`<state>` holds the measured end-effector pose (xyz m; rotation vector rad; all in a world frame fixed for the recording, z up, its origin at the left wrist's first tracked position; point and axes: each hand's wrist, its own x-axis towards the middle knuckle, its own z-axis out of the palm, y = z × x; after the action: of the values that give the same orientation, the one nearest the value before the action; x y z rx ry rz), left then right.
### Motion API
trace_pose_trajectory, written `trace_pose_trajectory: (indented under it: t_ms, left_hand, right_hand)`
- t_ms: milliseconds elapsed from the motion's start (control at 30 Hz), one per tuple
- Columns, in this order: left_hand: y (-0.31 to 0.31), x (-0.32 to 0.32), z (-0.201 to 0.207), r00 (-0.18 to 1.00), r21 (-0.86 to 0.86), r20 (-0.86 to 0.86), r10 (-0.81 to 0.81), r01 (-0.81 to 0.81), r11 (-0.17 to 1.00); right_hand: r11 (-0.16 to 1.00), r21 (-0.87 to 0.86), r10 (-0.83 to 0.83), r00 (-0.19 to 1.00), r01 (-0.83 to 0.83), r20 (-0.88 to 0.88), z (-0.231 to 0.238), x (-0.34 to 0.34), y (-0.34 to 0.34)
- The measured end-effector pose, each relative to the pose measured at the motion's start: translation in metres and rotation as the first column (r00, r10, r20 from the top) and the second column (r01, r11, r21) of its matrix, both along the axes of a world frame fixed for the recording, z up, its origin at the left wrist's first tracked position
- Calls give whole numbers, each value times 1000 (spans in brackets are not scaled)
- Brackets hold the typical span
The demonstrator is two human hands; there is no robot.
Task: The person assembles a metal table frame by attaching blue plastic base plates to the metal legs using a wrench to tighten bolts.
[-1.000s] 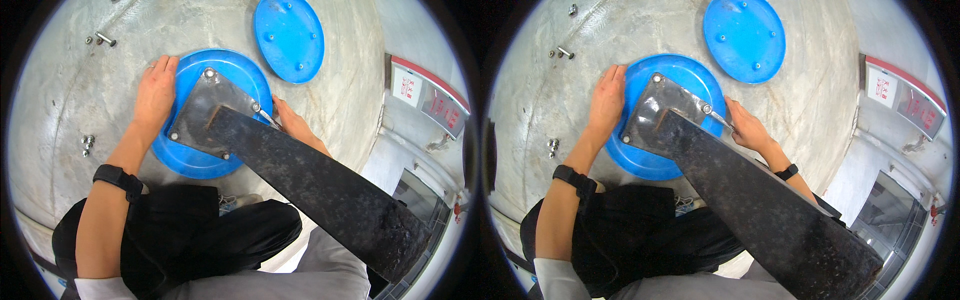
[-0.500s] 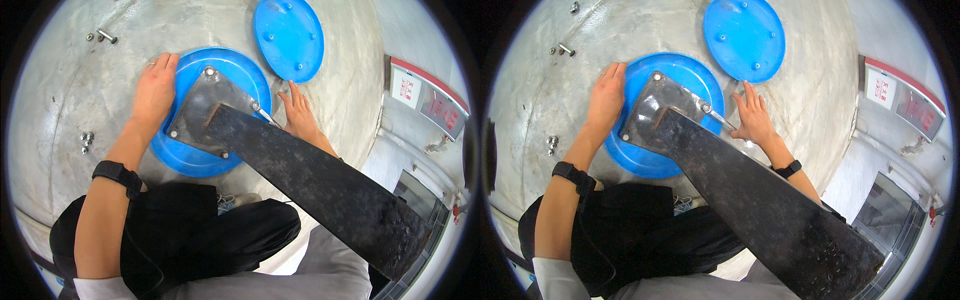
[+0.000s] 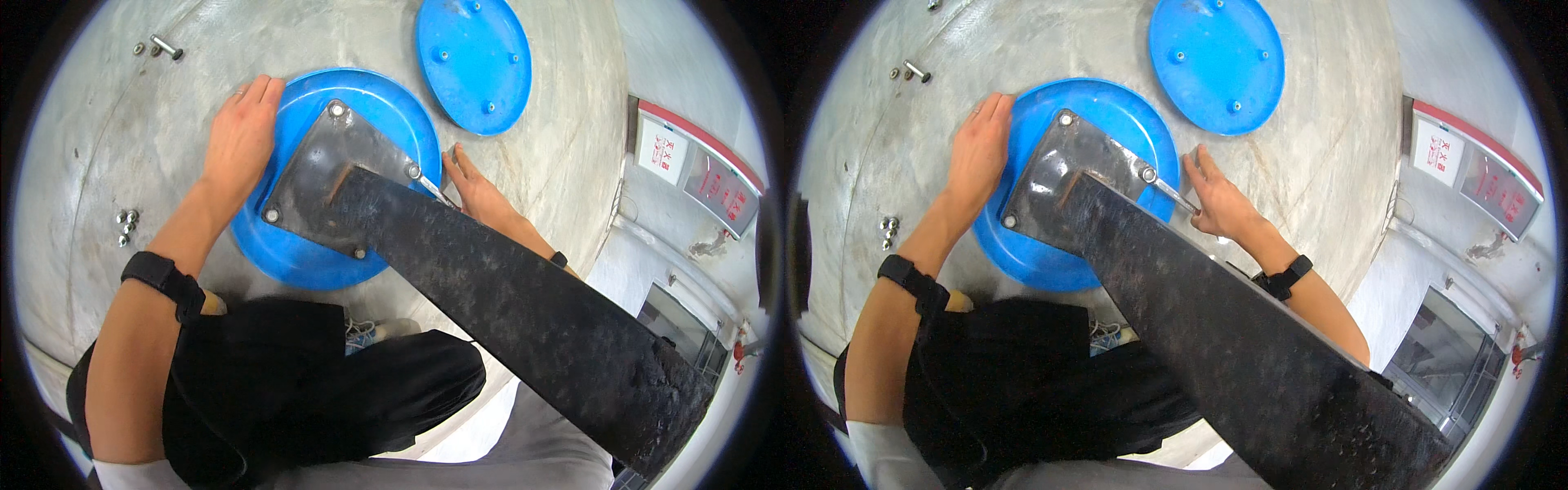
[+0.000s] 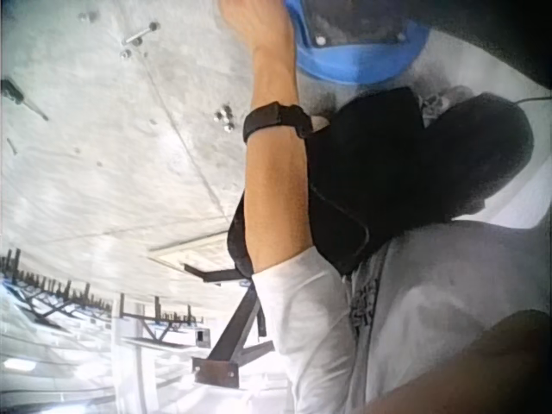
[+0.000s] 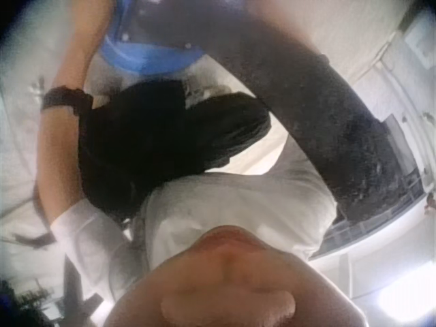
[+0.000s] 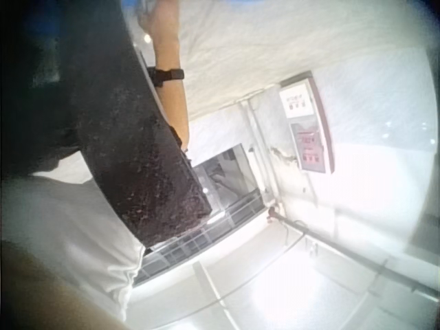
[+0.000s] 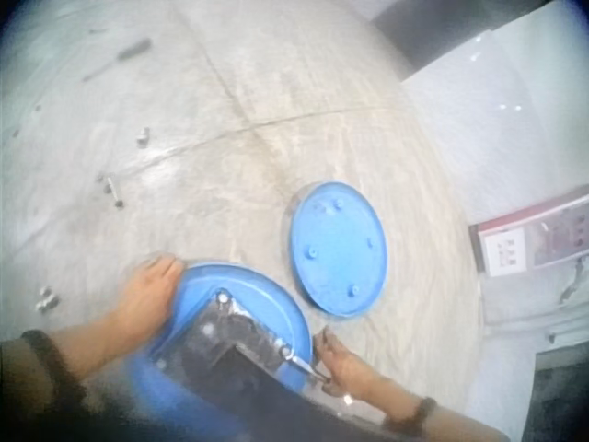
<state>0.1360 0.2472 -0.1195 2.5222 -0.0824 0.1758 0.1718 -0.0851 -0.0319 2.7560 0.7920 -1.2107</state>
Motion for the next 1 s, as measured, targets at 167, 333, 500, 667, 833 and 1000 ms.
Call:
trace_pose_trajectory:
  t_ms: [167,333,500,667,833,1000]
  left_hand:
    - [0,0,5,996,-15,-89,0,-1,1000]
    - [-1,-1,16,997,-15,-82,18,-19,1000]
    - [-3,-2,8,999,-2,-32,25,-25,1000]
    - [-1,-1,3,999,-4,-34,3,-3,1000]
    - [-2,-1,-1,996,-49,-89,3,-8,999]
    - [1,-5,0,997,-31,-83,8,-10,999]
  right_hand:
    - [989,136,54,998,-58,28,-2,0,-5]
    - [960,92,241,946,-265,215,10,4,12]
    - [885,14,447,860,-465,247,6,17,17]
    - [906,79,409,907,-417,98,9,19,17]
    - [944,201,277,960,-263,-46,4,19,12]
    - [949,236,259,945,-210,-198,2,18,15]
